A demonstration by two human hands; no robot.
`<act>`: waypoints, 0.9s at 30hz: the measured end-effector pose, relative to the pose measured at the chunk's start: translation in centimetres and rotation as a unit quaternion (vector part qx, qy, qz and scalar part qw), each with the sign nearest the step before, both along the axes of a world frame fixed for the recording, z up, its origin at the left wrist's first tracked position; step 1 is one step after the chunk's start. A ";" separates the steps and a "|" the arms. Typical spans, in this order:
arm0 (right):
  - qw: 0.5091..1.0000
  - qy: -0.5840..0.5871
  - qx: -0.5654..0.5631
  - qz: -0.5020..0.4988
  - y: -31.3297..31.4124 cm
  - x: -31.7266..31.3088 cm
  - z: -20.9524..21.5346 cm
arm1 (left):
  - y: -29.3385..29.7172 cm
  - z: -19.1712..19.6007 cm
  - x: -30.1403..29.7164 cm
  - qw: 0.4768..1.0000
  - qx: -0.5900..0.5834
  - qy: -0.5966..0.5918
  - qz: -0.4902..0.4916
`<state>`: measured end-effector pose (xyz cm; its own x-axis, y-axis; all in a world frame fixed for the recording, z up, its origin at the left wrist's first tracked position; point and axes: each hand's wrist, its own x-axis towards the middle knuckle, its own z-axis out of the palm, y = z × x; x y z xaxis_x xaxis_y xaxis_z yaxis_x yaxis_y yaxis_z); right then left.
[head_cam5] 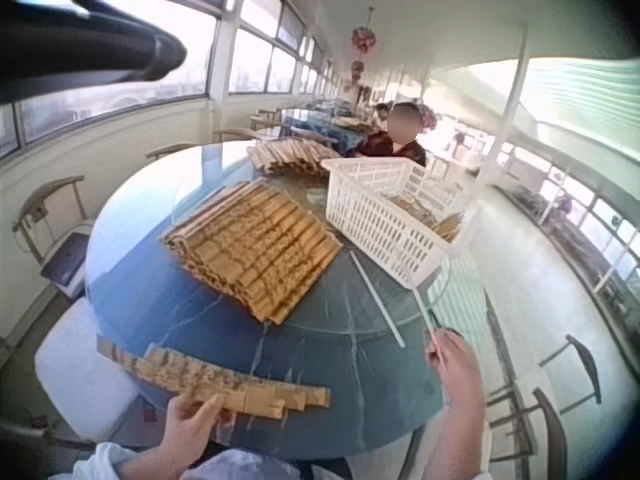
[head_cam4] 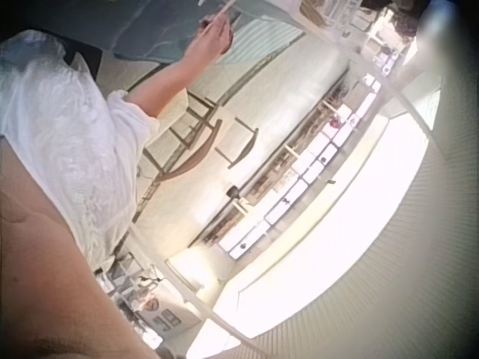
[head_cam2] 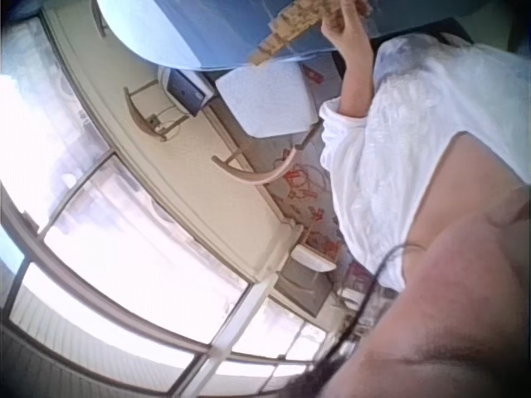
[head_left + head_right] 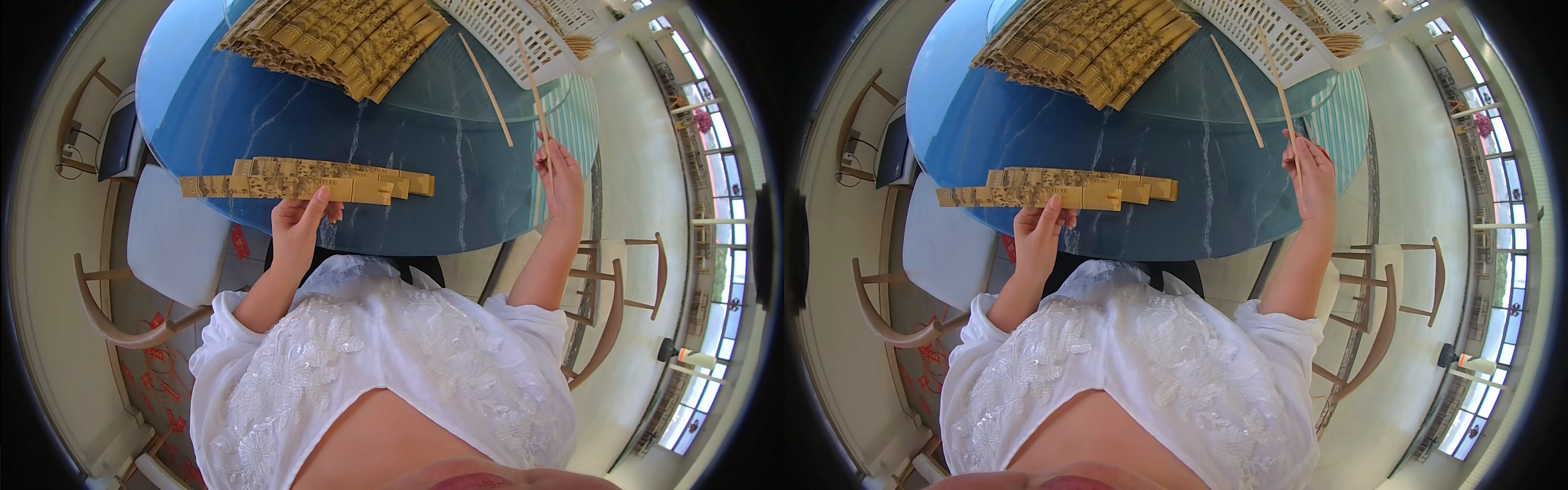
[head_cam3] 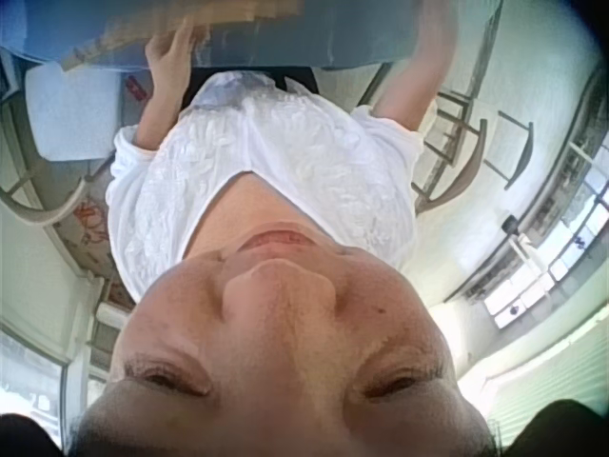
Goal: The person repeatedly picks up thin bamboo strips and inserts them into slots on a patterned bamboo mat, then removes them and repeats the process. The person handles the strips one at a time and occasionally adjusts the mat on the table.
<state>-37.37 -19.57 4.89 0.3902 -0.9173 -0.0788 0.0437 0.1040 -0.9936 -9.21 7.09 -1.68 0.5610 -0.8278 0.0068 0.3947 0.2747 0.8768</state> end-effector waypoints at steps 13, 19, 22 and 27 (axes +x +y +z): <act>0.959 -0.201 -0.186 0.072 13.4 5.1 -0.2 | 0.3 0.4 -0.2 1.000 -0.017 0.008 -0.024; 0.953 -0.122 -0.258 0.107 14.7 7.6 -1.1 | 0.8 0.6 -0.4 0.998 -0.031 0.034 -0.032; 0.955 -0.118 -0.246 0.120 14.7 7.8 -1.3 | 1.0 0.7 -0.3 0.997 -0.034 0.050 -0.044; 0.964 -0.160 -0.167 0.132 15.5 8.9 -2.7 | 1.0 1.1 -0.6 0.991 -0.037 0.107 -0.073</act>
